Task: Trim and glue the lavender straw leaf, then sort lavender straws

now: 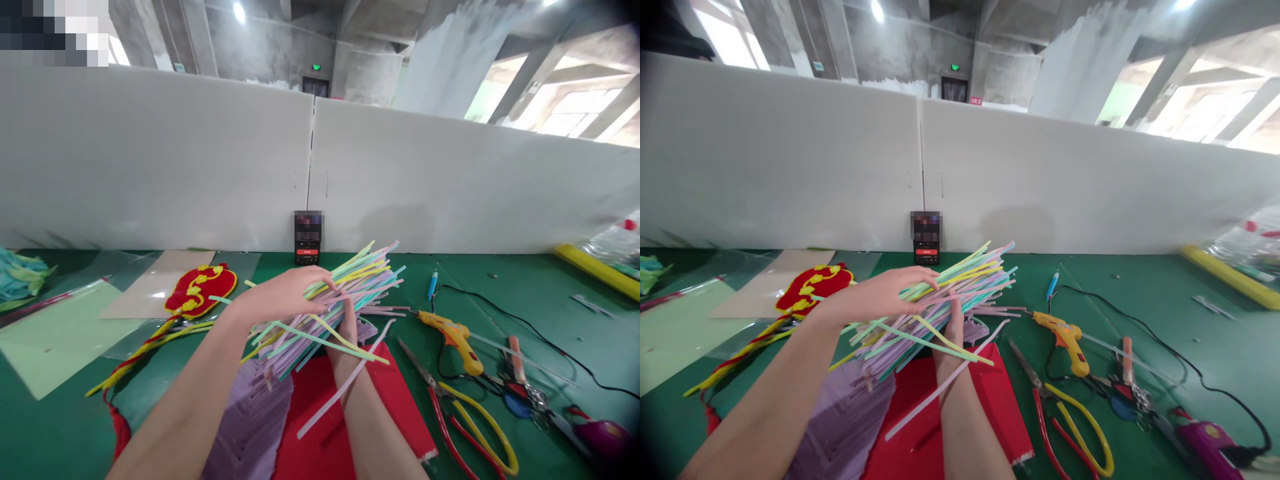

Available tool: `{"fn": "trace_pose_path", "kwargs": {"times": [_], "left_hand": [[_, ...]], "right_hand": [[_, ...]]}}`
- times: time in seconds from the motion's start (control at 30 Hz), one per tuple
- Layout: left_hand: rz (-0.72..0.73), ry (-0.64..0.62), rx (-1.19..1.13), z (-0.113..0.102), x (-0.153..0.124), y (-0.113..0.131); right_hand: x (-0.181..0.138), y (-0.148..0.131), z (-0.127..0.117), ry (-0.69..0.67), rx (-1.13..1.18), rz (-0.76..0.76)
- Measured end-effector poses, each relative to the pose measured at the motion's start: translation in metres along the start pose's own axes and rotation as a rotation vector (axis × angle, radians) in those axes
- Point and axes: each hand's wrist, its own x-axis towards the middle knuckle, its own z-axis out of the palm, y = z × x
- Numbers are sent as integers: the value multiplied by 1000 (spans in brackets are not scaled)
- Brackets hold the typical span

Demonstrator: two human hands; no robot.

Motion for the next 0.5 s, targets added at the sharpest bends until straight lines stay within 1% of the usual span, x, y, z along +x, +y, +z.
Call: {"fn": "trace_pose_path", "kwargs": {"times": [0.07, 0.13, 0.23, 0.33, 0.43, 0.5], "left_hand": [[33, -101, 82, 2, -8, 6], [83, -152, 215, 9, -13, 11], [120, -108, 392, 26, -13, 16], [116, -40, 451, 35, -10, 21], [114, -6, 422, 32, -8, 25], [118, 22, 381, 26, -9, 28]], "right_hand": [[0, 0, 1, -33, -2, -45], [2, 1, 0, -49, -14, -90], [7, 5, -4, -73, -15, -85], [8, 5, -6, -77, -1, -61], [5, 2, -2, -63, 7, -57], [3, -1, 1, -47, 26, -22]]}}
